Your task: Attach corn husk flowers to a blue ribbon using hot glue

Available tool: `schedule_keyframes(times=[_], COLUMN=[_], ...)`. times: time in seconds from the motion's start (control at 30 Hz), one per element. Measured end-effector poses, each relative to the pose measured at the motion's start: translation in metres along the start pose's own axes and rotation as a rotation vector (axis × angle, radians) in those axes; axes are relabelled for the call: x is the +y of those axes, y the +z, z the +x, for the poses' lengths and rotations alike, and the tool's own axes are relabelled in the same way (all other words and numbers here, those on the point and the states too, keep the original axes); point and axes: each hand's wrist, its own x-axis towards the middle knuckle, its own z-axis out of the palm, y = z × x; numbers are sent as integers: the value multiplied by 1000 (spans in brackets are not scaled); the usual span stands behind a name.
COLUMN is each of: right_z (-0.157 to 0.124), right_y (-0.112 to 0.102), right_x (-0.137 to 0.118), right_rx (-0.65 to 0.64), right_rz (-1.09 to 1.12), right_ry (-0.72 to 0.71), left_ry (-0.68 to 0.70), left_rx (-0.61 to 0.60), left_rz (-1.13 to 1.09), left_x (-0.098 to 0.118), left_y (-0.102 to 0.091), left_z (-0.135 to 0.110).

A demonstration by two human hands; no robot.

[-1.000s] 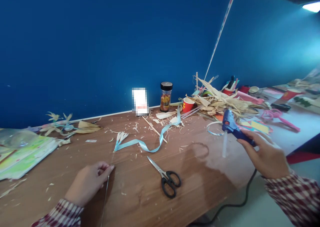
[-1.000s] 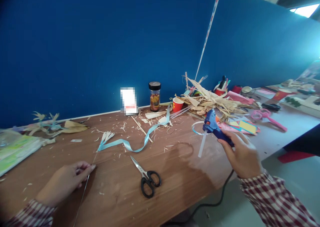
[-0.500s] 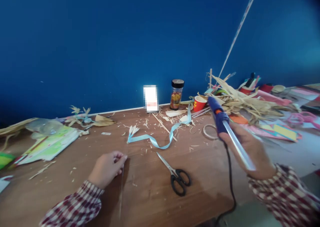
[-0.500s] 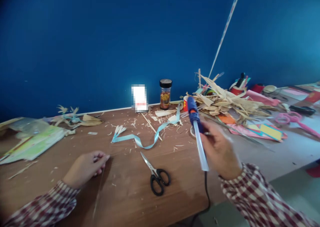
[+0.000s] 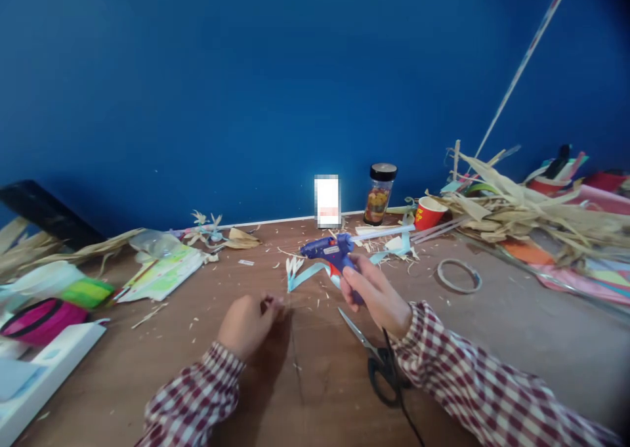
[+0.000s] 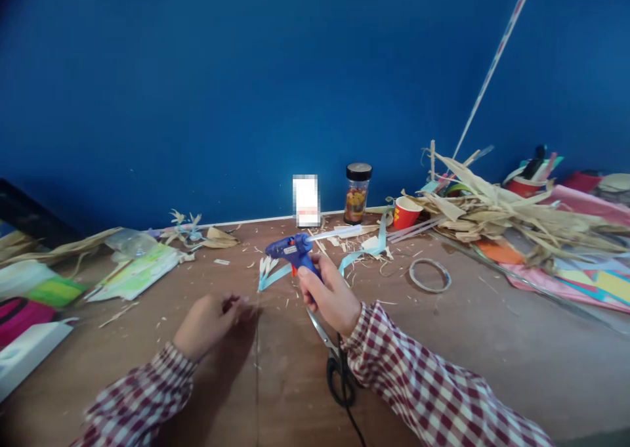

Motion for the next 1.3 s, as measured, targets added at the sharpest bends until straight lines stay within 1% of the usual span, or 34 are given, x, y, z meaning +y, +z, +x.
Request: schedule_keyframes(times=[0.07,0.1,0.17,0.23,0.33,0.43,0.6,0.7,0.8,0.87,0.93,1.0,1.07,1.2,1.3], right_z=[10,13,17,17,14,11,7,3,-1,-3,-4,-4,-3,-1,2], right_y=[-2,-4,-8,-12,-17,-18,-17,-15,-11,-9,-7,-7,-7,-5,-4], right_x=[8,13,22,30,40,42,37,34,32,33,35,37,38,36,33], right_rx=[87,125,191,222,225,194,177,171,187,199,220,256,307,381,383], right_rz=[-42,-70,-126,-174,-228,-222,-253,-320,-433,-511,-592,-668,-717,-708,-673], right_ry=[-67,-86,-86,-60,-31,-9,-16,-41,-85,-128,-175,-217,-243,-257,-273], left_ry=[-44,-61,-68,-90,-134,-202,-307,-338,-346,-317,-244,-160,-126,-142,-99], left_rx=[72,71,53,25,-22,-92,-193,-238,-247,-242,-267,-336,-427,-562,-628], left_rz=[15,-11,-40,-78,-189,-371,-674,-772,-812,-822,-848,-903,-987,-1178,-1278], left_x=[1,2,6,10,9,4,-7,-11,-13,-13,-10,-8,-4,5,13], left_y=[-5,-5,0,8,18,18,6,3,5,6,7,7,8,10,13], left_z=[20,31,51,66,75,73,59,54,52,51,50,48,45,37,32])
